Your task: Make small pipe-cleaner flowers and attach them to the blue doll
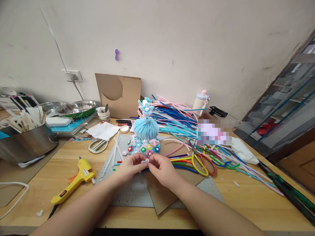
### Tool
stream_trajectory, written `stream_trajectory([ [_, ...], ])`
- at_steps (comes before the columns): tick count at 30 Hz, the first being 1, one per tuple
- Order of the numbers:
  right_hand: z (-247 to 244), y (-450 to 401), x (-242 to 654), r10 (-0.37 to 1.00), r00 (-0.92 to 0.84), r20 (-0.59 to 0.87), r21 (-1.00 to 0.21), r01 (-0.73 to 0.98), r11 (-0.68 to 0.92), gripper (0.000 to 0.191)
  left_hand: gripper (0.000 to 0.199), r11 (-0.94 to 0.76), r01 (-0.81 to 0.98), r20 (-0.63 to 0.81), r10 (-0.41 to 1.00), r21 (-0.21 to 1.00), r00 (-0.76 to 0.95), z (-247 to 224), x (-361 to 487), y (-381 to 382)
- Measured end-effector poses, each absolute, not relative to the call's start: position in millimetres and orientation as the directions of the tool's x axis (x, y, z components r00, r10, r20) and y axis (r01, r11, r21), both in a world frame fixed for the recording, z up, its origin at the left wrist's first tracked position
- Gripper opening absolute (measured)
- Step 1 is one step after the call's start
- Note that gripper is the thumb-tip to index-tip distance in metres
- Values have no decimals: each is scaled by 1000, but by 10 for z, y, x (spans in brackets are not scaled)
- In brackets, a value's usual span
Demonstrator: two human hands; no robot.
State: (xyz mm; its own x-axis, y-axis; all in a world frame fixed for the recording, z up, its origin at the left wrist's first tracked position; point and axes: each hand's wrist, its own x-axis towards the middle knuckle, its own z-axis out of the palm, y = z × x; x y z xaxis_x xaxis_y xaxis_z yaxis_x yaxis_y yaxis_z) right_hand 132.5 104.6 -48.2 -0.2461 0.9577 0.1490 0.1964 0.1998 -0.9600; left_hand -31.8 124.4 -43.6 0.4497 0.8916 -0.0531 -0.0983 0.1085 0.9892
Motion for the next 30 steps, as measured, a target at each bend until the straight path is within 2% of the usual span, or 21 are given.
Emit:
stream_trajectory([
  [3, -488, 1045, 1335, 955, -245, 169, -942, 244, 229, 14, 31, 98, -121, -34, 893, 988, 448, -482, -318, 1260],
  [8, -433, 1026, 1369, 913, -311, 264, -848, 376, 373, 13, 35, 240, -226, -114, 881, 944, 460, -477, -319, 1255],
  [12, -366, 1001, 1408, 854, -374, 360, -711, 482, 511, 12, 36, 288, -174, -178, 865, 942, 470, -444, -332, 1235],
  [15, -344, 986, 1415, 839, -401, 367, -675, 506, 537, 12, 37, 267, -128, -190, 884, 955, 427, -426, -323, 1224],
  [19, -362, 984, 1366, 905, -298, 304, -797, 441, 413, 14, 35, 223, -161, -152, 918, 961, 366, -390, -257, 1182],
  [23, -407, 1030, 1302, 970, -181, 161, -952, 230, 201, 13, 22, 108, -149, -62, 957, 983, 285, -371, -188, 1125],
  [27, -444, 1086, 1287, 978, -193, 84, -985, 134, 111, 17, 22, 124, -129, -85, 958, 984, 273, -400, -201, 1141],
  [30, -441, 1098, 1314, 978, -209, 25, -998, 52, 37, 22, 27, 160, -216, -94, 954, 963, 286, -424, -254, 1197],
])
